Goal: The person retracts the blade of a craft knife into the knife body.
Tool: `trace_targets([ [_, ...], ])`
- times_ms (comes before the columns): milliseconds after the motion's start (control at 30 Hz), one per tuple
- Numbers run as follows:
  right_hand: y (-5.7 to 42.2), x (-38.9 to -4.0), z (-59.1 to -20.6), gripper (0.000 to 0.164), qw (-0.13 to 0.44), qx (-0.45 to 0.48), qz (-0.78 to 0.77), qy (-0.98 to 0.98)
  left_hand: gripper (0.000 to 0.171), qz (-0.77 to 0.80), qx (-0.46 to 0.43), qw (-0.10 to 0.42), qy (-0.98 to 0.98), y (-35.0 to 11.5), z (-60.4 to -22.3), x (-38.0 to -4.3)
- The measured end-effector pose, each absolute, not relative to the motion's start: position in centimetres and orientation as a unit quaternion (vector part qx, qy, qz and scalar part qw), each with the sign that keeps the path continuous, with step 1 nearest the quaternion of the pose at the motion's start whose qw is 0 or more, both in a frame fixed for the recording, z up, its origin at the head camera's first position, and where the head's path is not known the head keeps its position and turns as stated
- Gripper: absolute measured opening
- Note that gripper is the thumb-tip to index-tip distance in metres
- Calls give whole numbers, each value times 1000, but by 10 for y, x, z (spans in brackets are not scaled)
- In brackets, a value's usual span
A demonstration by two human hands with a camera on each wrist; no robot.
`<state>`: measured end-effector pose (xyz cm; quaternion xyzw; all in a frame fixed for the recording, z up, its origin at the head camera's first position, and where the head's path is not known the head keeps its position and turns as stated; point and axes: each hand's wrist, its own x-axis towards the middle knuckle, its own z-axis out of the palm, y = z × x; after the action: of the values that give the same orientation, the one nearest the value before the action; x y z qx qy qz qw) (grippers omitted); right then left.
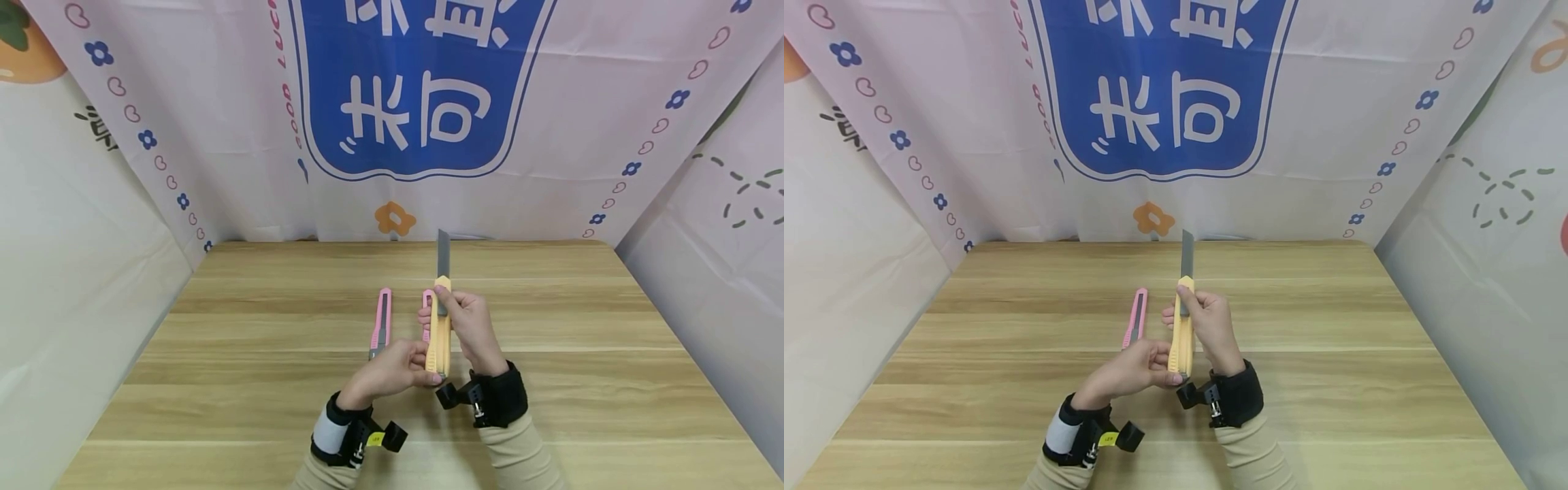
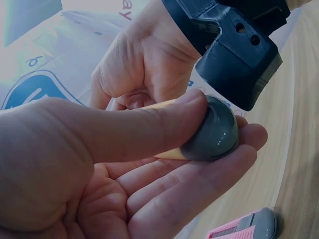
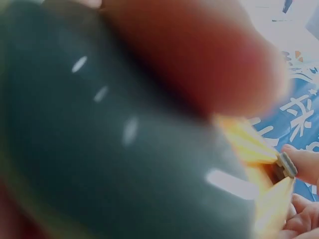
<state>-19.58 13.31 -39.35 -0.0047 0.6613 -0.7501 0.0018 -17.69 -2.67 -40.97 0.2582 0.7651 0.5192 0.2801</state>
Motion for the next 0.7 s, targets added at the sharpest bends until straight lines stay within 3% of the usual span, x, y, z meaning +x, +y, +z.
trace_targets([
  [700, 134, -197, -394, 51, 12, -17, -749, 662, 21, 519, 252, 290, 763, -26, -410, -177],
])
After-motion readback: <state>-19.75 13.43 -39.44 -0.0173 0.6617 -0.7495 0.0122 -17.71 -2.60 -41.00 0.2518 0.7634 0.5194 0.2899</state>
